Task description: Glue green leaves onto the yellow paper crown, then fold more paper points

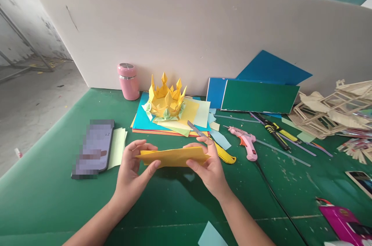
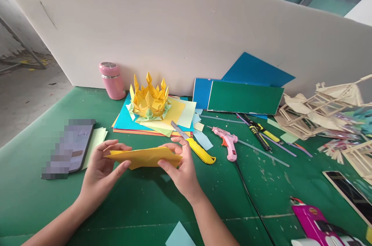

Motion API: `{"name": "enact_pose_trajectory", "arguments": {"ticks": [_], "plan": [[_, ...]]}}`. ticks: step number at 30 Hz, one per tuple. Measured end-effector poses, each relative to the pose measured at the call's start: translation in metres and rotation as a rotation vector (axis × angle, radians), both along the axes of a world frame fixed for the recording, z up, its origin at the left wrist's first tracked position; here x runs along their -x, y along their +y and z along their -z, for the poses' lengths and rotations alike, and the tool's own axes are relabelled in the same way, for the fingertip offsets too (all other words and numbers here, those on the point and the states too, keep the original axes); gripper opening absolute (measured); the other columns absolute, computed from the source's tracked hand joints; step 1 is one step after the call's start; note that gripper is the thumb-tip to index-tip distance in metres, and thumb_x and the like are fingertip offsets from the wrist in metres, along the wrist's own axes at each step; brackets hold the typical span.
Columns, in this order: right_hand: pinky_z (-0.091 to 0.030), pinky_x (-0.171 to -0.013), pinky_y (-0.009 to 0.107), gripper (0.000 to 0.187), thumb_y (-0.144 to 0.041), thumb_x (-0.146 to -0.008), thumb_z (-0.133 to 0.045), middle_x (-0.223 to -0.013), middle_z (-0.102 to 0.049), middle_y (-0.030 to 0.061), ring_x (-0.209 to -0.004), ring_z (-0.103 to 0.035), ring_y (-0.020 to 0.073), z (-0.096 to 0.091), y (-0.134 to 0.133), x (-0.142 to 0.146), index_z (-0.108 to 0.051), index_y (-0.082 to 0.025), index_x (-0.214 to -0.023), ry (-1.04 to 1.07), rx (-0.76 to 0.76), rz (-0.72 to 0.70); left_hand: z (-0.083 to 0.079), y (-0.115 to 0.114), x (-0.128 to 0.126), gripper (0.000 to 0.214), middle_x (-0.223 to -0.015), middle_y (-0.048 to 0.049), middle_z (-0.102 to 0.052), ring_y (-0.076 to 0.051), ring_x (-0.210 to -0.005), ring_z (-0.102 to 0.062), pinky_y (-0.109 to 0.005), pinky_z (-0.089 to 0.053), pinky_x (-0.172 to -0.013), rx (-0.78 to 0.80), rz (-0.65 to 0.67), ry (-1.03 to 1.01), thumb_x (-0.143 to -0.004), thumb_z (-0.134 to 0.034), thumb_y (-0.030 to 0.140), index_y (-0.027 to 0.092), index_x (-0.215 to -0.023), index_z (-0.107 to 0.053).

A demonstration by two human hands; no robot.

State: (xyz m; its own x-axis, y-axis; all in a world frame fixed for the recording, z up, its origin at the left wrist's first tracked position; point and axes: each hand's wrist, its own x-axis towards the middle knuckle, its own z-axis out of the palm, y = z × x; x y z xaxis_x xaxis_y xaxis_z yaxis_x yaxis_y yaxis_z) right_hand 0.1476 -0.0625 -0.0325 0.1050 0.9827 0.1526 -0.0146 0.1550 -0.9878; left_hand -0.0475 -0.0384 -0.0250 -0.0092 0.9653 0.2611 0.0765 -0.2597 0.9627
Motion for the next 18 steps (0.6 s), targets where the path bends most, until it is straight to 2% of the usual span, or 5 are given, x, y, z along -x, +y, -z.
{"name": "enact_pose_trajectory", "arguments": {"ticks": [4, 7, 11, 16, 18], "plan": [[-0.053, -0.086, 0.037, 0.059, -0.038, -0.074, -0.070, -0.111, -0.055, 0.0049, -0.097, -0.062, 0.0201, 0.005, 0.001, 0.001, -0.034, -0.028, -0.119, 0.001, 0.050, -0.069, 0.004, -0.003, -0.002, 0.047, -0.089, -0.0024, -0.061, -0.018, -0.080, -0.063, -0.031, -0.055, -0.073, 0.129, 0.082, 0.001, -0.074, -0.067, 0.037, 0.025, -0.113, -0.043], [-0.052, -0.087, 0.037, 0.058, -0.038, -0.075, -0.068, -0.109, -0.054, 0.0042, -0.098, -0.061, 0.0196, 0.008, 0.003, 0.002, -0.032, -0.029, -0.119, -0.039, 0.038, -0.112, 0.005, -0.004, -0.002, 0.044, -0.092, -0.0025, -0.059, -0.019, -0.083, -0.063, -0.032, -0.054, -0.075, 0.169, 0.076, 0.050, -0.072, -0.067, 0.038, 0.025, -0.108, -0.047], [-0.051, -0.086, 0.039, 0.052, -0.043, -0.076, -0.066, -0.099, -0.055, 0.0034, -0.096, -0.059, 0.0208, 0.009, 0.005, 0.005, -0.034, -0.027, -0.115, -0.046, -0.025, 0.000, 0.004, -0.003, -0.003, 0.042, -0.091, -0.0021, -0.059, -0.019, -0.080, -0.062, -0.031, -0.054, -0.070, 0.189, 0.024, 0.015, -0.071, -0.067, 0.041, 0.025, -0.104, -0.048], [-0.051, -0.089, 0.037, 0.044, -0.047, -0.082, -0.059, -0.112, -0.057, 0.0067, -0.105, -0.058, 0.0204, 0.009, 0.005, 0.010, -0.036, -0.027, -0.114, 0.056, 0.065, -0.100, 0.002, -0.004, -0.003, 0.041, -0.091, -0.0024, -0.060, -0.020, -0.078, -0.063, -0.032, -0.055, -0.065, 0.292, 0.103, 0.052, -0.070, -0.068, 0.046, 0.024, -0.102, -0.051], [-0.051, -0.086, 0.035, 0.041, -0.051, -0.080, -0.059, -0.107, -0.060, 0.0056, -0.102, -0.060, 0.0200, 0.010, 0.007, 0.010, -0.039, -0.026, -0.108, 0.058, 0.078, -0.044, 0.001, -0.004, -0.003, 0.044, -0.092, -0.0033, -0.061, -0.022, -0.082, -0.064, -0.033, -0.056, -0.066, 0.330, 0.075, 0.035, -0.069, -0.068, 0.049, 0.024, -0.101, -0.051]]}}
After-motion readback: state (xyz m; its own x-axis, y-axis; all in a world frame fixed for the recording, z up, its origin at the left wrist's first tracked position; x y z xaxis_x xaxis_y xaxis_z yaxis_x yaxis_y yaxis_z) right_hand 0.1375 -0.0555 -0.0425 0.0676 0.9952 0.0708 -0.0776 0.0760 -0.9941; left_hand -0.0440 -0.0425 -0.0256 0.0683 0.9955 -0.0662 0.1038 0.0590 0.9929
